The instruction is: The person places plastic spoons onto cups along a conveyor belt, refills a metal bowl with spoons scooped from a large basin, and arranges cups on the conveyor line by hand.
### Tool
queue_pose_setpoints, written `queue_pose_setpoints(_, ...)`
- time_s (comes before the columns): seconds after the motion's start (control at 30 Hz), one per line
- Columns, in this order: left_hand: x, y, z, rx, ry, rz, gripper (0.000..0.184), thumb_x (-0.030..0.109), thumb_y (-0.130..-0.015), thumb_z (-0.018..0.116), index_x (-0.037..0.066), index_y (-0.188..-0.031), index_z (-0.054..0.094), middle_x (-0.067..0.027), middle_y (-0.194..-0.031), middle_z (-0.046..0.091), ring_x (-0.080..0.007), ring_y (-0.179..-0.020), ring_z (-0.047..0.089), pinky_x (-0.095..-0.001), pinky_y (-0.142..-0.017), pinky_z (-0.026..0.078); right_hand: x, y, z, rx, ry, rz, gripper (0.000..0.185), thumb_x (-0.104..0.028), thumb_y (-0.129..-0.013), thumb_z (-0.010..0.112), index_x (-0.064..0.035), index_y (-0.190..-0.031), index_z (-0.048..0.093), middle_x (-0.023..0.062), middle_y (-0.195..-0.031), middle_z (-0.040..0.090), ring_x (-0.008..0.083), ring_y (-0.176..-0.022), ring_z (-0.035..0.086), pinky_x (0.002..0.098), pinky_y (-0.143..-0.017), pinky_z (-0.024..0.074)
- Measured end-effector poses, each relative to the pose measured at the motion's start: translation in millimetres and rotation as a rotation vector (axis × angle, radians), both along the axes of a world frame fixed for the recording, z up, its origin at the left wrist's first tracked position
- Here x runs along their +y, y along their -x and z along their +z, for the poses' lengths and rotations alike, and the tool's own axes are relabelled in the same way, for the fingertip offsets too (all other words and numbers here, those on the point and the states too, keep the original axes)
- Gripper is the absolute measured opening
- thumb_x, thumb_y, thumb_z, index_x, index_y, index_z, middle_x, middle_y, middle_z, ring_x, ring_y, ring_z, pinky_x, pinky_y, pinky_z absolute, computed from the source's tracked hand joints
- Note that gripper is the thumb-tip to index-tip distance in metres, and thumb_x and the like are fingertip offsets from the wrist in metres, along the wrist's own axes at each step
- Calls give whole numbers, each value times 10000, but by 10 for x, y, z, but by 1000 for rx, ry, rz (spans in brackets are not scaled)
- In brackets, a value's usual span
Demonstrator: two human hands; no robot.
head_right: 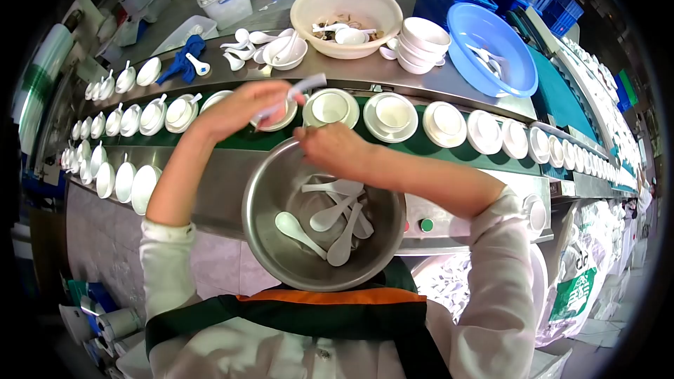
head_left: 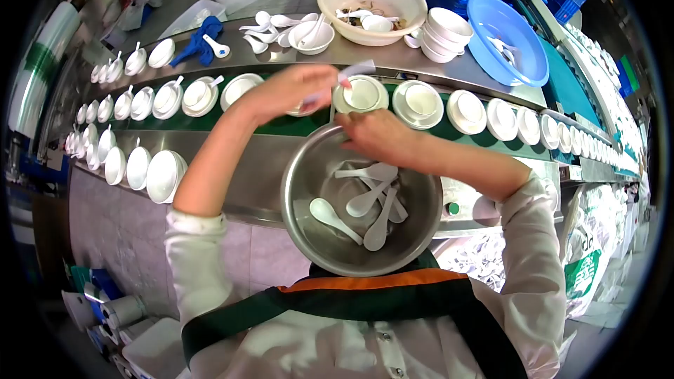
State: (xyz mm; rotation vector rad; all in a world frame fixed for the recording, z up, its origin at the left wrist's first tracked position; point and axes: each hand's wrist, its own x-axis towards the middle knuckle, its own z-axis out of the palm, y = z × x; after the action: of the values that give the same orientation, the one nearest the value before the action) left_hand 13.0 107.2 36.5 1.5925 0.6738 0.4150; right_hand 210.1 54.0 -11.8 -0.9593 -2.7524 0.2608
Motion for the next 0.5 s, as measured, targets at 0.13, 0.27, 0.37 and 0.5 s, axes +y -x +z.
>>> queue_pose_setpoints(0.13,693,-254,-385,-27,-188,330,204,170,-852,557,9,-978,564,-7,-744,578,-81,-684,522,-227,-650,415,-265,175,-203,-56,-61,57,373,-228,-740,638,-24,-989,448,111,-675,553,310,-613,593,376,-547,485)
queue_pose_setpoints(0.27,1214,-382,-908,191,-665,496,133,122,-778,631,14,-853,611,-45,-716,623,-110,-640,555,-257,-605,437,-362,94,-513,-390,20,94,298,-228,-741,633,-11,-892,495,102,-701,590,291,-610,616,335,-551,488)
queue_pose_setpoints(0.37,1176,-452,-1063,302,-739,442,113,107,-694,662,33,-777,637,-111,-687,611,-229,-627,593,-323,-600,457,-250,-78,-139,-128,298,93,219,-186,-754,619,-14,-840,514,131,-730,606,263,-646,628,307,-574,492)
queue_pose_setpoints(0.5,1056,-424,-1259,459,-856,299,160,110,-677,690,19,-802,651,-124,-744,613,-245,-671,596,-340,-618,454,100,-479,266,742,671,-190,115,-6,-788,574,-1,-888,517,96,-782,614,163,-722,618,279,-651,502)
